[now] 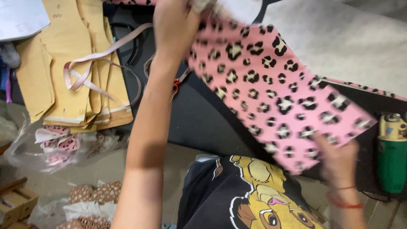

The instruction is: The person uses a green electric rotary cutter to trim the edges of a pink leopard-print fabric on a black table. They then use orange-handled scissors to cut a curved shape from the fabric and place a white paper pattern on top of it.

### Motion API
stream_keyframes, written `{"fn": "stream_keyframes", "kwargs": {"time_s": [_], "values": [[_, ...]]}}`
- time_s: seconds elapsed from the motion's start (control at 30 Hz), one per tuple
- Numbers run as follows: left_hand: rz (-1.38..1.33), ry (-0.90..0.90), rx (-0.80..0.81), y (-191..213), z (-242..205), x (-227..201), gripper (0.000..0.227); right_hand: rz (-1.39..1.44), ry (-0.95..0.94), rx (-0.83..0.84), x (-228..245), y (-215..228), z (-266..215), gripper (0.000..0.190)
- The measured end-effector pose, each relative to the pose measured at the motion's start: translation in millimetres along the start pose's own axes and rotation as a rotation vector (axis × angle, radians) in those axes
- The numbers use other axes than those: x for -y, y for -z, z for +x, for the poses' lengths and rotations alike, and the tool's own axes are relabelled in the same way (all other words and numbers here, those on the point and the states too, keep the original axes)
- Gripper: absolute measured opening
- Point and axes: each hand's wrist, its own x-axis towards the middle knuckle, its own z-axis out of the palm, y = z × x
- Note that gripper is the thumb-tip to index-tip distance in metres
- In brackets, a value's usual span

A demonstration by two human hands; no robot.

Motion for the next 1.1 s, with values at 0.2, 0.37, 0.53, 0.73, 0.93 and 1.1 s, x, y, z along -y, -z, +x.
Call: {"fn": "stream_keyframes", "kwargs": {"time_s": [0.2, 0.37, 0.53, 0.73, 0.93, 1.1], "values": [[-0.125, 0.012, 0.135, -71, 18, -43, 0.035, -0.676, -0.241, 0.896, -17, -77, -42, 0.029], [-0.067, 0.118, 0.384, -82, -42, -13, 0.043, -0.708, -0.196, 0.847, 7, -53, -41, 0.032], [0.665, 0.559, 0.675, -38, -137, 42, 0.063, -0.645, -0.323, 0.643, 26, -34, -39, 0.028], [0.696, 0.416, 0.530, -32, -166, 60, 0.042, -0.702, -0.179, 0.683, 28, -52, -47, 0.028], [0.664, 0.465, 0.575, 0, -156, 30, 0.027, -0.749, -0.103, 0.831, 49, -66, -52, 0.029], [-0.174, 0.742, 0.279, 37, -156, -43, 0.019, -0.431, -0.021, 0.711, 55, -61, -55, 0.025]]}}
